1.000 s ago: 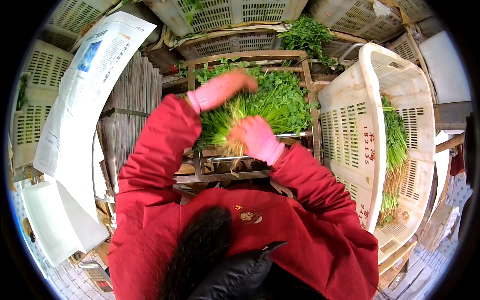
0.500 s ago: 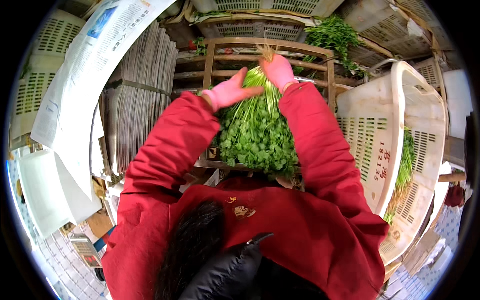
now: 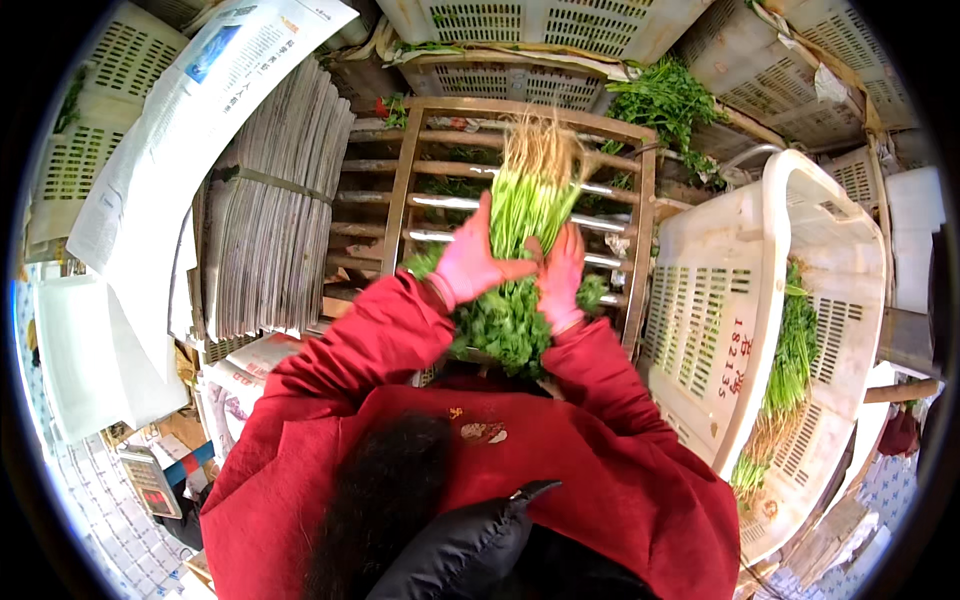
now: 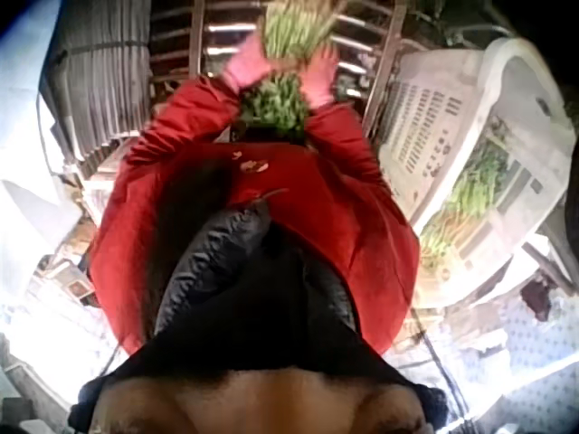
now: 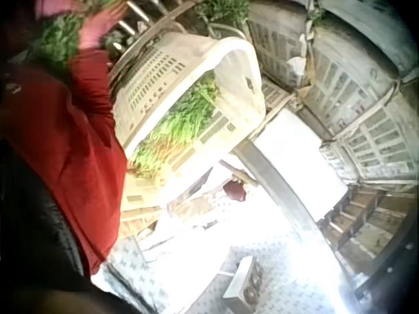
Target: The person folds newspaper sheets and places them into a white styrofoam box. Then, the person gathers bunches of green leafy vegetables from a basket, aligns them, and places them into the box on top of the newspaper. The process repeats with additional newspaper and vegetables.
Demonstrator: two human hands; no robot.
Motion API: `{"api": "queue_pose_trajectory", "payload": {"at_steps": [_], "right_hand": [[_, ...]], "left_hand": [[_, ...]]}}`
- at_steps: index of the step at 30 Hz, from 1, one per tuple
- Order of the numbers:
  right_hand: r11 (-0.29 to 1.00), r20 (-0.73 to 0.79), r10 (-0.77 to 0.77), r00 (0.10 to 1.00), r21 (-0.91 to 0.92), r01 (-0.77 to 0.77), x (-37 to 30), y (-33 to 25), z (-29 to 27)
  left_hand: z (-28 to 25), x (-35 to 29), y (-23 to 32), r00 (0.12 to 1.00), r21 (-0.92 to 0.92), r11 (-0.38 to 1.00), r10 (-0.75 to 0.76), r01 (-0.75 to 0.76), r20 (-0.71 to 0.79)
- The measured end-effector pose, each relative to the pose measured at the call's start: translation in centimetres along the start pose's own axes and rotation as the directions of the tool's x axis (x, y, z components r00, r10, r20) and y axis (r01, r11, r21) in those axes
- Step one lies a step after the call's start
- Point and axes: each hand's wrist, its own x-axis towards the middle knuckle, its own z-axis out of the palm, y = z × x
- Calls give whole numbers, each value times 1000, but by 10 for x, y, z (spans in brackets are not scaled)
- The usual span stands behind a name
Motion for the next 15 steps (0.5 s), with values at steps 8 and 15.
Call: {"api": "queue_pose_trajectory", "payload": {"at_steps": [8, 15], "right_hand": [[6, 511, 315, 800, 842, -540, -48, -91, -59], [442, 473, -20, 881, 795, -416, -85, -127, -71]], "left_hand": [[8, -76, 14, 989, -814, 563, 65, -147, -133], [-54, -178, 31, 826, -615, 588, 182, -526, -533]]}}
